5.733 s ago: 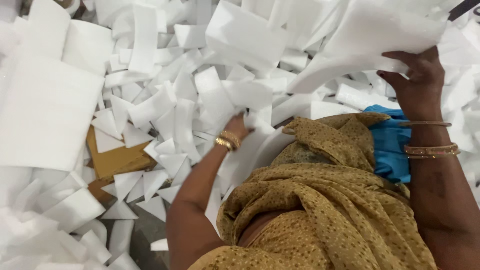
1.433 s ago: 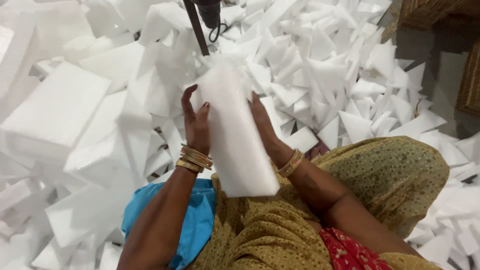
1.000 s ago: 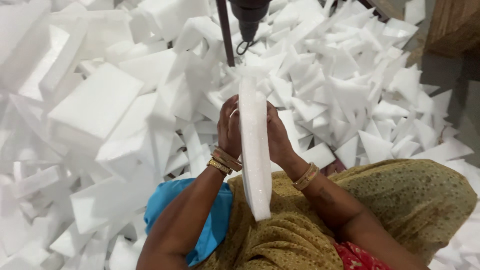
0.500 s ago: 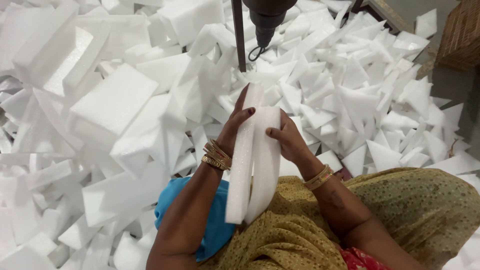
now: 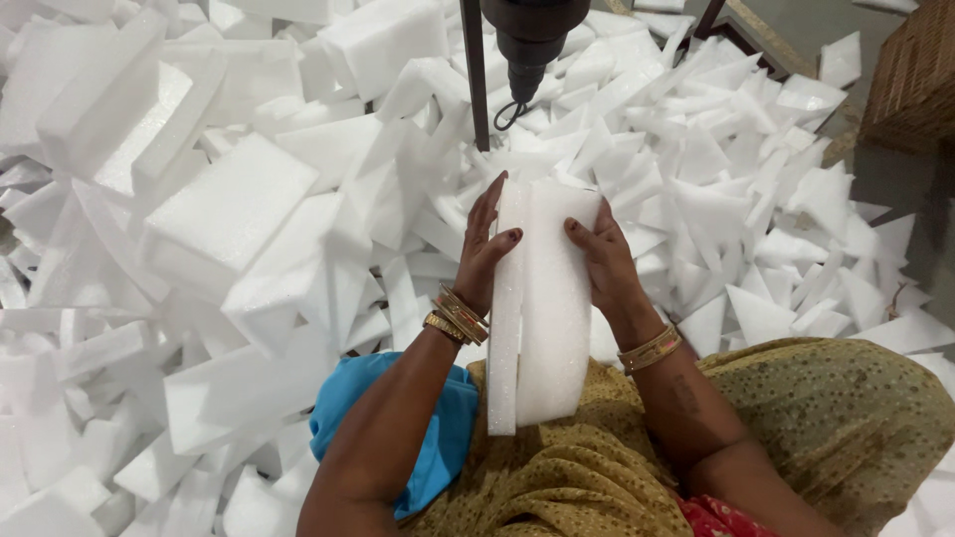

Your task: The person sits on the floor surrounded by white foam pieces and uses a vertical wire cutting machine to slice rectangular foam blocks. They repeatedly pick up blocks, position them under the wire, and push them through to cut them into smaller pieces.

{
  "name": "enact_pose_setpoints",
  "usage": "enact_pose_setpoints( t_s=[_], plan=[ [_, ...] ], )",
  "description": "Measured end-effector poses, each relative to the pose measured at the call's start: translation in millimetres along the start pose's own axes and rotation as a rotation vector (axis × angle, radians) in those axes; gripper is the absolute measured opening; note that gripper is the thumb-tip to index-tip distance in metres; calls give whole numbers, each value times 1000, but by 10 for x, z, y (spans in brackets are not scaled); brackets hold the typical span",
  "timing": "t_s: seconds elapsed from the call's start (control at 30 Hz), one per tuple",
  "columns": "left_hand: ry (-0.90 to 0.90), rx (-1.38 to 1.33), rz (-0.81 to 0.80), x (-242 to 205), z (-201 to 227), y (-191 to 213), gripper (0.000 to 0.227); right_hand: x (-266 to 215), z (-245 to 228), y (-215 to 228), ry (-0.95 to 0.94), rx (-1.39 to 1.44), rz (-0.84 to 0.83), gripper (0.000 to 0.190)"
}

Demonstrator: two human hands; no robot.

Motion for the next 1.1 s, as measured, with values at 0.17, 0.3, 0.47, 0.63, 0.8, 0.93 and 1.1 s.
enact_pose_setpoints(
  t_s=[0.17,0.3,0.47,0.63,0.8,0.93,1.1],
  plan=[
    [4,87,97,-20,-54,-1,87,14,105,91,109,-99,-4,45],
    [17,141,103,-16,-70,11,88,19,80,87,65,-120,10,50],
    [22,121,128,-6,-116,-7,87,18,47,76,56,-117,-1,51],
    [-2,58,141,17,-174,5,81,15,107,92,89,-131,24,50],
    [-44,125,149,19,-185,25,79,4,85,95,71,-89,-10,52],
    [-22,130,145,23,-250,10,81,10,92,107,51,-109,9,51],
    [-30,4,90,23,-346,-51,83,26,90,178,79,-141,13,50]
  ],
)
Point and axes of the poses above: each hand's wrist, its own x-axis towards the middle knuckle, its own y-axis out of the back of the hand, z = x × y, the point moved 2 cm from there along x, towards the middle knuckle, and after that the axes turned 5 degrees about -z, right-handed, at the moved point
